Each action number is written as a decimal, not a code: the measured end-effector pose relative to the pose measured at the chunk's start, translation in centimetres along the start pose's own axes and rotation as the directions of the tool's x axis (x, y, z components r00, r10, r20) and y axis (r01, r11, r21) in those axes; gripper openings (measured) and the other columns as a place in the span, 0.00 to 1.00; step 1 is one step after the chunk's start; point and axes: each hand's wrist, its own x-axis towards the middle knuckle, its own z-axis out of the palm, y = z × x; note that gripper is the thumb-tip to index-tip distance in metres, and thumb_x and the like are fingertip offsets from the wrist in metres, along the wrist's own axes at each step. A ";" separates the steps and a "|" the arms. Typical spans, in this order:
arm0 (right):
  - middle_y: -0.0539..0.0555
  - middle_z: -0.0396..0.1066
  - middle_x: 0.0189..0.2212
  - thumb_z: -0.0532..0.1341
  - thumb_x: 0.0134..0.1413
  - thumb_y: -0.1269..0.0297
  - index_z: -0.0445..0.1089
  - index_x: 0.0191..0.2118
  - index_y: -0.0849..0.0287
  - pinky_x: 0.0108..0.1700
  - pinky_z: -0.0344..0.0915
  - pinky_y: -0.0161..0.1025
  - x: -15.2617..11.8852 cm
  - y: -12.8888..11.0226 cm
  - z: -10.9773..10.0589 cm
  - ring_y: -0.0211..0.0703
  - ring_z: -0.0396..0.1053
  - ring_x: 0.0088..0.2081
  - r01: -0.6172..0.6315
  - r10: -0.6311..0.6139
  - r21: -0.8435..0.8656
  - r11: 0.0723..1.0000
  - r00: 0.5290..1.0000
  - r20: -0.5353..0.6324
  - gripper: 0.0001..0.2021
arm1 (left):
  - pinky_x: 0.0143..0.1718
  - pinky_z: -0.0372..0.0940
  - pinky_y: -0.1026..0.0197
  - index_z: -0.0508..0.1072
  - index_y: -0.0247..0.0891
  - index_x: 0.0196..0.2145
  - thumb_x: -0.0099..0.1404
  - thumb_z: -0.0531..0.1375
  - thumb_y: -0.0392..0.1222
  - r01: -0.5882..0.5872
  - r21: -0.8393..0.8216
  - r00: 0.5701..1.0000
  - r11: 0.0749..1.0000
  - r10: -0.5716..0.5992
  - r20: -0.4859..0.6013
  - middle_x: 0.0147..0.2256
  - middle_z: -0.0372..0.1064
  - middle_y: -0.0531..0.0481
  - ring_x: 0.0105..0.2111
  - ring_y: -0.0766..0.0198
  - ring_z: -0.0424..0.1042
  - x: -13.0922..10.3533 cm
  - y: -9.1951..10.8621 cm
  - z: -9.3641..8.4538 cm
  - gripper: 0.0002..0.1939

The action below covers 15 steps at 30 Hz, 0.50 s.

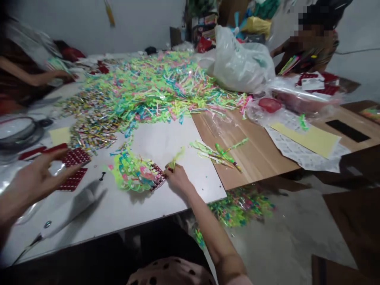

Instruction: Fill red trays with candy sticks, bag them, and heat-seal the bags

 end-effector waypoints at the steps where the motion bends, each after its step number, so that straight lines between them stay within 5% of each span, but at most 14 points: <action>1: 0.51 0.73 0.30 0.55 0.54 0.69 0.70 0.33 0.59 0.37 0.63 0.33 0.1 0.0 0.3 0.39 0.69 0.33 0.001 -0.001 -0.010 1.000 1.000 -0.010 0.07 | 0.48 0.62 0.54 0.56 0.37 0.60 0.64 0.47 0.62 0.006 -0.077 0.997 0.997 -0.012 -0.081 0.52 0.65 0.44 0.47 0.53 0.68 0.7 3.3 -0.9 0.34; 4: 0.53 0.73 0.33 0.55 0.56 0.68 0.71 0.36 0.59 0.41 0.63 0.35 0.9 0.0 0.5 0.41 0.69 0.37 0.046 -0.049 -0.060 0.997 0.997 -0.059 0.07 | 0.54 0.59 0.53 0.59 0.32 0.59 0.67 0.45 0.60 -0.108 -0.168 0.994 0.980 0.112 0.015 0.54 0.64 0.38 0.53 0.51 0.65 2.4 11.4 -0.5 0.33; 6: 0.54 0.73 0.38 0.55 0.58 0.68 0.70 0.39 0.60 0.45 0.62 0.35 1.8 -0.4 0.4 0.41 0.69 0.40 0.161 -0.166 -0.096 0.982 0.985 -0.046 0.07 | 0.53 0.59 0.49 0.62 0.32 0.57 0.67 0.44 0.60 -0.081 -0.097 0.987 0.992 0.093 0.128 0.52 0.67 0.36 0.52 0.48 0.66 3.1 14.4 1.3 0.32; 8: 0.56 0.73 0.37 0.56 0.59 0.68 0.70 0.39 0.61 0.44 0.61 0.34 2.8 -0.8 0.4 0.41 0.69 0.39 0.238 -0.231 -0.143 0.961 0.971 0.064 0.06 | 0.51 0.60 0.47 0.63 0.36 0.57 0.67 0.43 0.60 -0.042 -0.044 0.982 0.998 0.049 0.180 0.48 0.71 0.39 0.50 0.46 0.69 3.6 15.4 2.8 0.31; 11: 0.57 0.73 0.33 0.55 0.62 0.66 0.70 0.36 0.62 0.38 0.61 0.34 4.0 -1.3 0.9 0.43 0.70 0.35 0.224 -0.163 -0.266 0.938 0.959 0.233 0.08 | 0.48 0.62 0.50 0.64 0.39 0.56 0.66 0.44 0.60 -0.093 -0.046 0.975 0.995 0.101 0.200 0.43 0.74 0.42 0.47 0.48 0.71 4.0 15.1 3.4 0.30; 15: 0.61 0.73 0.35 0.53 0.61 0.70 0.70 0.40 0.63 0.37 0.61 0.37 4.7 -2.4 2.4 0.48 0.71 0.36 0.248 -0.109 -0.474 0.845 0.947 0.301 0.08 | 0.49 0.62 0.51 0.65 0.41 0.56 0.63 0.45 0.65 -0.183 -0.103 0.957 0.978 0.201 0.210 0.48 0.71 0.44 0.48 0.49 0.70 4.5 15.0 3.1 0.33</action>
